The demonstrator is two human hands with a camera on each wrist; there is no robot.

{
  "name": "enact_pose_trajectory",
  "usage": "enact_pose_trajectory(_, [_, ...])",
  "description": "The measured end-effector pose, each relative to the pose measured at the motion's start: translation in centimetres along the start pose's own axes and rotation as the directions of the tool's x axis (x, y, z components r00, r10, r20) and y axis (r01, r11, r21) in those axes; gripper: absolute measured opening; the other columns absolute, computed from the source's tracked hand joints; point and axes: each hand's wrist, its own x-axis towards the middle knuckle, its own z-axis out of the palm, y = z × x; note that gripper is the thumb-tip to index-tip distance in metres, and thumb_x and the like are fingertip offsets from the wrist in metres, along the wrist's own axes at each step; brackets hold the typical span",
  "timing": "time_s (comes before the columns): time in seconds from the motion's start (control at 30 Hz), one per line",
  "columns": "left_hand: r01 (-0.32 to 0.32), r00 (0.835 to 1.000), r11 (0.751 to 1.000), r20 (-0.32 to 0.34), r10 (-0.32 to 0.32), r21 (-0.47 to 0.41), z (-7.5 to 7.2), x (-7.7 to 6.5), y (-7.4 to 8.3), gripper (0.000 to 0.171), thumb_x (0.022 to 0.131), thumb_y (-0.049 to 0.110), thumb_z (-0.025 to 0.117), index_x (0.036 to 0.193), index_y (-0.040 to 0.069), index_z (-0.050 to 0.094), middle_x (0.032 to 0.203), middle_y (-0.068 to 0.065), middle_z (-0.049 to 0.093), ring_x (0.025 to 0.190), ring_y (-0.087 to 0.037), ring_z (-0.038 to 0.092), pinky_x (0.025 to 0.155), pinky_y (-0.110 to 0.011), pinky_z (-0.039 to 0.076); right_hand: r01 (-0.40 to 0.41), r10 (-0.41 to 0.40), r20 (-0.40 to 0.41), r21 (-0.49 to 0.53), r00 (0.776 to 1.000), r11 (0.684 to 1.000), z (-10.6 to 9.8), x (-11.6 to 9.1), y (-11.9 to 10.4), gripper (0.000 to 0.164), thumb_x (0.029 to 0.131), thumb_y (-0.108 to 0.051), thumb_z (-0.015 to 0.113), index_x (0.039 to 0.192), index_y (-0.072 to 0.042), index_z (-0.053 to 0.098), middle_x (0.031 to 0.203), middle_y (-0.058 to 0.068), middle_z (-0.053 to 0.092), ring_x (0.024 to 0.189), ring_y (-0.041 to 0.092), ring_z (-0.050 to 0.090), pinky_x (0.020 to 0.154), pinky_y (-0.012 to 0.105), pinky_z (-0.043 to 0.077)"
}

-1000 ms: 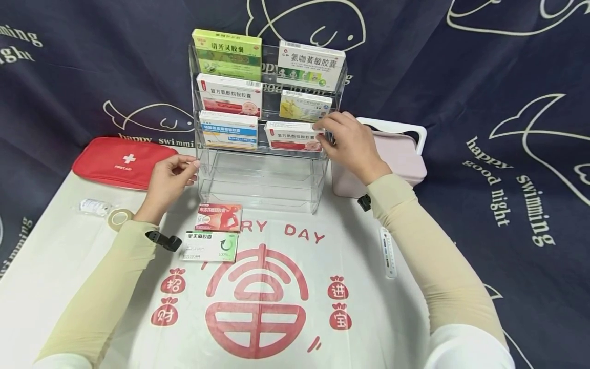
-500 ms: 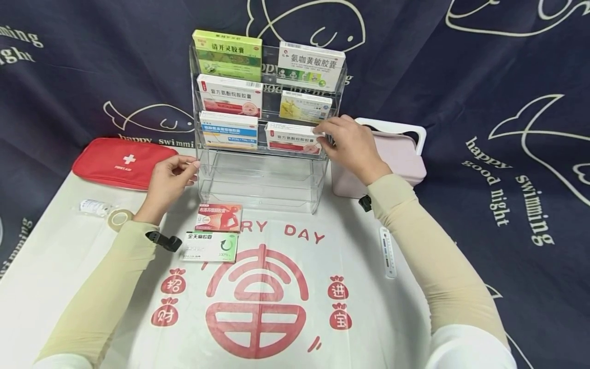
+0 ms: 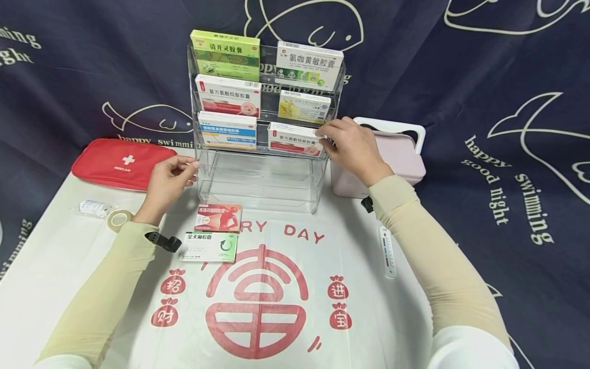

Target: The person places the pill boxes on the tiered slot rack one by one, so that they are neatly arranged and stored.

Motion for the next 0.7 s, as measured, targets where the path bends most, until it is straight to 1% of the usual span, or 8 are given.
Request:
enact_pose_trajectory(0.17, [-0.001,1.000,1.000,-0.003,0.001,-0.003,0.0,0.0,0.0,0.029,0.098,0.024,0.072,0.114,0.000,0.071,0.089,-0.015,0.069,0.065,-0.005,0.065,0.061,-0.019,0.056,0.007,-0.007,-0.009,0.003,1.000,1.000,0.1,-0.1,0.0,0.022,0.091,-0.013,0.075,0.113,-0.013,0.076,0.116,0.002,0.070,0.095,0.026,0.061,0.066,0.046,0.052])
enact_pose_trajectory(0.27, [-0.003,1.000,1.000,-0.002,0.003,-0.004,0.0,0.0,0.0,0.029,0.098,0.024,0.072,0.113,0.000,0.071,0.089,-0.016,0.069,0.065,-0.005,0.064,0.061,-0.019,0.056,0.006,-0.005,-0.046,0.021,0.999,1.000,0.2,-0.2,-0.3,0.023,0.092,-0.014,0.074,0.115,-0.012,0.075,0.119,0.004,0.068,0.097,0.027,0.060,0.066,0.046,0.053])
enact_pose_trajectory(0.33, [-0.003,1.000,1.000,-0.001,0.003,-0.005,0.1,0.0,0.0,0.029,0.098,0.025,0.072,0.113,0.000,0.071,0.089,-0.015,0.069,0.065,-0.004,0.064,0.061,-0.019,0.056,0.010,-0.005,-0.094,0.053,0.996,0.999,0.4,-0.5,-0.8,0.024,0.092,-0.013,0.074,0.116,-0.011,0.075,0.119,0.006,0.067,0.098,0.028,0.059,0.067,0.046,0.052])
enact_pose_trajectory(0.4, [-0.003,1.000,1.000,-0.001,0.003,-0.007,0.1,0.0,0.0,0.030,0.098,0.025,0.072,0.113,0.000,0.071,0.089,-0.015,0.069,0.065,-0.004,0.064,0.061,-0.019,0.056,0.017,0.000,-0.154,0.105,0.988,0.994,0.8,-0.9,-1.7,0.024,0.091,-0.011,0.075,0.115,-0.009,0.075,0.118,0.007,0.066,0.100,0.029,0.060,0.071,0.047,0.053])
enact_pose_trajectory(0.5, [-0.002,1.000,1.000,-0.001,0.002,-0.007,0.1,0.0,0.0,0.030,0.098,0.025,0.072,0.113,0.000,0.071,0.089,-0.015,0.069,0.065,-0.004,0.064,0.061,-0.019,0.056,0.038,0.004,-0.196,0.210,0.981,0.977,1.7,-2.1,-3.7,0.022,0.091,-0.010,0.074,0.113,-0.006,0.073,0.118,0.009,0.067,0.107,0.029,0.061,0.084,0.046,0.054])
enact_pose_trajectory(0.57, [0.000,1.000,1.000,0.002,0.000,-0.005,0.1,0.0,0.0,0.030,0.098,0.025,0.072,0.113,0.000,0.071,0.089,-0.015,0.068,0.065,-0.004,0.065,0.061,-0.019,0.056,0.032,0.021,-0.182,0.285,0.983,0.958,2.8,-3.1,-5.4,0.023,0.092,-0.012,0.073,0.113,-0.005,0.072,0.118,0.009,0.067,0.108,0.028,0.062,0.090,0.043,0.053])
enact_pose_trajectory(0.6, [0.002,1.000,1.000,0.002,-0.002,-0.002,0.1,0.0,0.0,0.030,0.098,0.025,0.072,0.113,0.000,0.071,0.089,-0.015,0.069,0.066,-0.005,0.065,0.061,-0.019,0.056,0.020,0.031,-0.153,0.323,0.988,0.946,3.4,-3.6,-6.3,0.023,0.092,-0.013,0.073,0.114,-0.005,0.072,0.119,0.010,0.067,0.105,0.027,0.062,0.088,0.041,0.054])
enact_pose_trajectory(0.7, [0.007,1.000,1.000,0.001,-0.007,0.008,0.1,0.1,0.0,0.030,0.098,0.025,0.071,0.114,0.000,0.071,0.089,-0.015,0.069,0.066,-0.005,0.065,0.061,-0.018,0.056,-0.046,0.063,-0.021,0.451,0.998,0.891,5.6,-5.3,-9.1,0.026,0.092,-0.016,0.074,0.116,-0.006,0.071,0.120,0.008,0.067,0.098,0.025,0.063,0.082,0.039,0.055])
